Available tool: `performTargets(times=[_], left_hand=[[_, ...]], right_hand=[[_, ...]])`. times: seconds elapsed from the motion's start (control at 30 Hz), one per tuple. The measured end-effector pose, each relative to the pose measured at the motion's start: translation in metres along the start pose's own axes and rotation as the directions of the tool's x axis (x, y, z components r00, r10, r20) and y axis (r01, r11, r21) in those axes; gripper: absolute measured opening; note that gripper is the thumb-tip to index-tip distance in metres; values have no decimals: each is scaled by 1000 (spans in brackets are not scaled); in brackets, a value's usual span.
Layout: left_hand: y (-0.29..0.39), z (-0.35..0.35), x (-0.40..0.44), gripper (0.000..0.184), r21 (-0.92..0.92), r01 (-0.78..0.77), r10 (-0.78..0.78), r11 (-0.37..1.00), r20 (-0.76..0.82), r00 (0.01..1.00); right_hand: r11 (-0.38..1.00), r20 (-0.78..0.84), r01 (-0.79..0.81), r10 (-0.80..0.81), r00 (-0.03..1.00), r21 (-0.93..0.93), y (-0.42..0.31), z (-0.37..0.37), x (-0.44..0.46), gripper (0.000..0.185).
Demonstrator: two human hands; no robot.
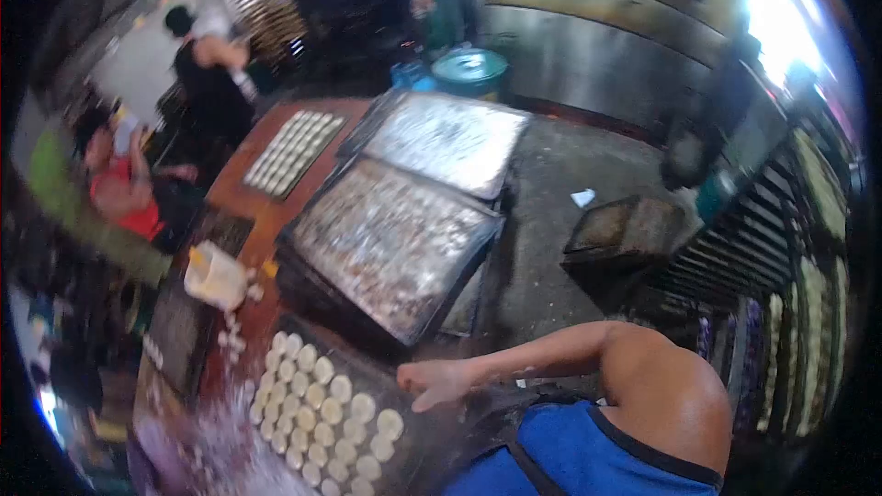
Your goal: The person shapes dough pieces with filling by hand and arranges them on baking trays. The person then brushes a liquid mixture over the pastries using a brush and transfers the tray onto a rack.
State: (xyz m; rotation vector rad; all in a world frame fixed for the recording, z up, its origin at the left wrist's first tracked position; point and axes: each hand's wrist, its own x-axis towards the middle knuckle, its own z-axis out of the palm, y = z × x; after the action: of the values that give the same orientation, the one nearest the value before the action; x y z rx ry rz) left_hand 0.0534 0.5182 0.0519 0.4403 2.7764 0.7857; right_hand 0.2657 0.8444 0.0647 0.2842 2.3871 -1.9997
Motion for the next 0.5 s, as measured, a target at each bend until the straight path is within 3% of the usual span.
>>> performTargets(times=[0.03,0.1,0.2,0.27,0.37,0.43,0.47,0.5], left_hand=[[25,-3,14,55,-89,-59,59,994,-2,998],[85,-3,44,53,-264,-197,205,944,2,979],[194,10,71,50,-516,-371,454,772,39,890],[268,21,73,48,-655,-421,596,627,56,801],[368,39,62,45,-815,-407,766,412,68,640],[432,57,46,43,-887,-368,864,278,64,500],[464,68,36,42,-917,-336,905,216,58,422],[499,81,21,41,-944,-294,943,147,44,331]], right_hand=[[997,40,-74,74,996,-3,-27,-7,-5,51],[999,-13,-34,34,999,6,-61,-17,-24,47],[981,-142,195,-190,972,21,-104,-46,-74,55],[898,-314,337,-245,917,284,-110,-59,-110,65],[901,-498,428,-404,768,-71,-158,-95,-203,71],[904,-595,298,-426,681,-306,-177,-100,-270,69],[895,-681,261,-444,582,-361,-181,-93,-297,65],[816,-694,259,-577,431,-517,-175,-90,-319,61]])
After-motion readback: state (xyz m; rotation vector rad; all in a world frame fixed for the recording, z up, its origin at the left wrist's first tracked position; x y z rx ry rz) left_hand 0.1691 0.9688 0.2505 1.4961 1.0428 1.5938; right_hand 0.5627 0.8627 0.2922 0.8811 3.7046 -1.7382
